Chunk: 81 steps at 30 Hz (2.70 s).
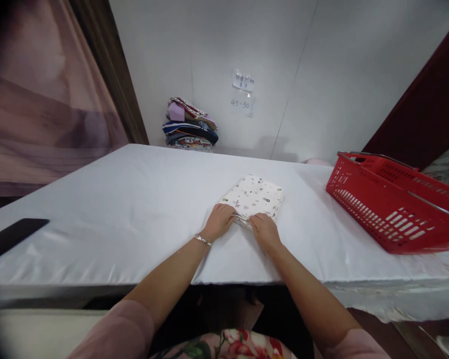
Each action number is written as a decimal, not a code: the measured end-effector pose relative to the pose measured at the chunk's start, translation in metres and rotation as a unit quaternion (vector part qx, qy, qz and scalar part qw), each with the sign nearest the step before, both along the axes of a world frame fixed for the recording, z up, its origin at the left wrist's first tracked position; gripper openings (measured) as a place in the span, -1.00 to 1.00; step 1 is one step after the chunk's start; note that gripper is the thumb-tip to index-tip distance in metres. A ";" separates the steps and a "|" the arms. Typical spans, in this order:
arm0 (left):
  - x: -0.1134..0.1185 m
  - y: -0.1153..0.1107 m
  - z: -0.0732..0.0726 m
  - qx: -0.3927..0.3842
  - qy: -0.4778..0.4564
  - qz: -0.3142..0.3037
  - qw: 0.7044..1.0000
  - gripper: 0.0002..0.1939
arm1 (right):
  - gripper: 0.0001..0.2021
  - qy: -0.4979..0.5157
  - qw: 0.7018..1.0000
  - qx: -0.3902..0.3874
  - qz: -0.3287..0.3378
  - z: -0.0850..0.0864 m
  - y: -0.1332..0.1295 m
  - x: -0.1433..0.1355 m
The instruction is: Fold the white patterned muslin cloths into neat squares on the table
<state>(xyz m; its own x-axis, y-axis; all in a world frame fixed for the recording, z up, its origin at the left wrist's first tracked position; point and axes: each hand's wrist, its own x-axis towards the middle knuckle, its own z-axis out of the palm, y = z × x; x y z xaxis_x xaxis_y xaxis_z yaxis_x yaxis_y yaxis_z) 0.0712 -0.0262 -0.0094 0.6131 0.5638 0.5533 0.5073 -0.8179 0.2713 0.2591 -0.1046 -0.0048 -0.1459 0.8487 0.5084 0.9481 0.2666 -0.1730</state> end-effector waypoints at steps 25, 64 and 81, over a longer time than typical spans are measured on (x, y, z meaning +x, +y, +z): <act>-0.004 0.003 0.000 -0.010 -0.008 0.035 0.999 -0.84 | -0.75 -0.028 1.000 0.012 0.001 -0.002 -0.003 0.002; -0.020 0.029 -0.018 -0.194 -0.226 0.153 0.942 -0.73 | -0.73 -0.067 0.997 0.026 0.032 -0.015 0.001 0.007; -0.014 -0.006 0.003 0.023 -0.034 0.044 0.998 -0.58 | -0.77 -0.064 0.996 0.041 0.041 -0.012 0.000 0.004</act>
